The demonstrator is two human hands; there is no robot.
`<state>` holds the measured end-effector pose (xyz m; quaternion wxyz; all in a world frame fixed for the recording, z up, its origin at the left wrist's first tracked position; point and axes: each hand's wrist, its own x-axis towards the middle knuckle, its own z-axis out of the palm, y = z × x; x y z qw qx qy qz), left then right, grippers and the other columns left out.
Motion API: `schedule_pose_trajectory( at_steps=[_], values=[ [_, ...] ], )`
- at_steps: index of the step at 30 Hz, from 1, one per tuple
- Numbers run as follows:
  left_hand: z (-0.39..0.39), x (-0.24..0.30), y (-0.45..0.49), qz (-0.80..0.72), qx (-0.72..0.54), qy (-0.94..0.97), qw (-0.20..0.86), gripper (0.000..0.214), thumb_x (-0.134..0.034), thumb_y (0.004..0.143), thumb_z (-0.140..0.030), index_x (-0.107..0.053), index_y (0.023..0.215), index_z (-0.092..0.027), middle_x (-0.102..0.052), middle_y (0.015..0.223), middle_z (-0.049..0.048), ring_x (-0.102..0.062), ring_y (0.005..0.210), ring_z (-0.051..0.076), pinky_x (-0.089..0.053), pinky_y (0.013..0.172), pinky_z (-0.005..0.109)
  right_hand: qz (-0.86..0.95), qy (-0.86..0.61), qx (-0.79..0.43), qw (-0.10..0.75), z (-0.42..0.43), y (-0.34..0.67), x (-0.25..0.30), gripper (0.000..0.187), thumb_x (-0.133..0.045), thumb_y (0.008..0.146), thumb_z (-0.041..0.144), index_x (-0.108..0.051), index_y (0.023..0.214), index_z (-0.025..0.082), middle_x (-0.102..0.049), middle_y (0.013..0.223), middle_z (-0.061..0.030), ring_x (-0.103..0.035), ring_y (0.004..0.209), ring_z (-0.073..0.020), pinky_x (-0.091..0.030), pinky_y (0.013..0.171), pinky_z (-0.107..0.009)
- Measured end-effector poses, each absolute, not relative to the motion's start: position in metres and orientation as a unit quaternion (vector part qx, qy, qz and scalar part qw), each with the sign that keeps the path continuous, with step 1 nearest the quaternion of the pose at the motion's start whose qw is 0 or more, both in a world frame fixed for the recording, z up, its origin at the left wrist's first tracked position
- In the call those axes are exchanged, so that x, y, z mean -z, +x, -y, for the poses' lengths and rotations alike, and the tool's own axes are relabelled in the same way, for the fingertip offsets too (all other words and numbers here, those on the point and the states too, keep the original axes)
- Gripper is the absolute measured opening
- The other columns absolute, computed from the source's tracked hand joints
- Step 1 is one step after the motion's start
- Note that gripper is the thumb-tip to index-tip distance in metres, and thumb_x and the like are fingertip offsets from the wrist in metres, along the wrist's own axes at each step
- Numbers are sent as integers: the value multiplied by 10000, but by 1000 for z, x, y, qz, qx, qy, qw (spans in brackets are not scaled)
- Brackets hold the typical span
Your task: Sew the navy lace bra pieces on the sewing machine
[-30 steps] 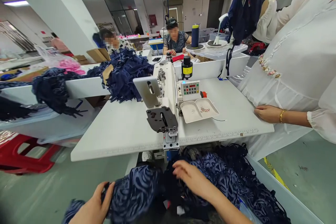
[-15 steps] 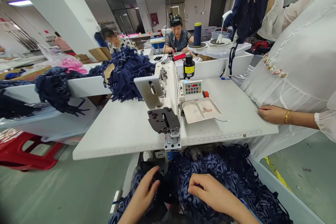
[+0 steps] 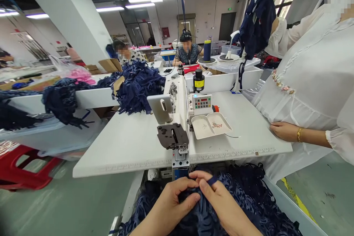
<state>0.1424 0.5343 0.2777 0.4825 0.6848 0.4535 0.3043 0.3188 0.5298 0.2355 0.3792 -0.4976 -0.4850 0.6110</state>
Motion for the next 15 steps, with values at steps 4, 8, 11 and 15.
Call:
schedule_pose_trajectory(
  at_steps=[4,8,11,15],
  values=[
    [-538,-269,141,-546,-339,675,364,131,-577,881,-251,-692,921,-205,-685,872,19,-634,809,151,-491,745,236,463,-475,-601,445,-566,300,-249,354,-587,849,549,-590,913,201,-537,725,34,-485,640,-102,-407,593,-208],
    [-546,-254,125,-548,-343,746,160,322,-420,923,-109,-598,1173,-205,-624,1182,80,-639,997,160,-540,840,272,474,-449,-627,425,-608,283,-243,365,-580,827,548,-476,935,215,-428,572,95,-331,446,-71,-276,426,-189],
    [-551,-243,113,-496,-261,828,4,436,-320,906,-25,-565,1232,-180,-588,1290,97,-644,979,165,-563,835,293,530,-492,-547,422,-629,273,-235,306,-550,823,503,-454,891,220,-414,524,99,-345,403,-89,-283,402,-211],
    [-552,-229,107,-468,-187,857,-109,410,-320,923,-46,-537,1265,-107,-616,1254,137,-645,836,165,-571,775,297,551,-474,-531,435,-632,275,-230,297,-515,841,496,-481,887,205,-476,605,55,-471,508,-121,-400,501,-249]
  ],
)
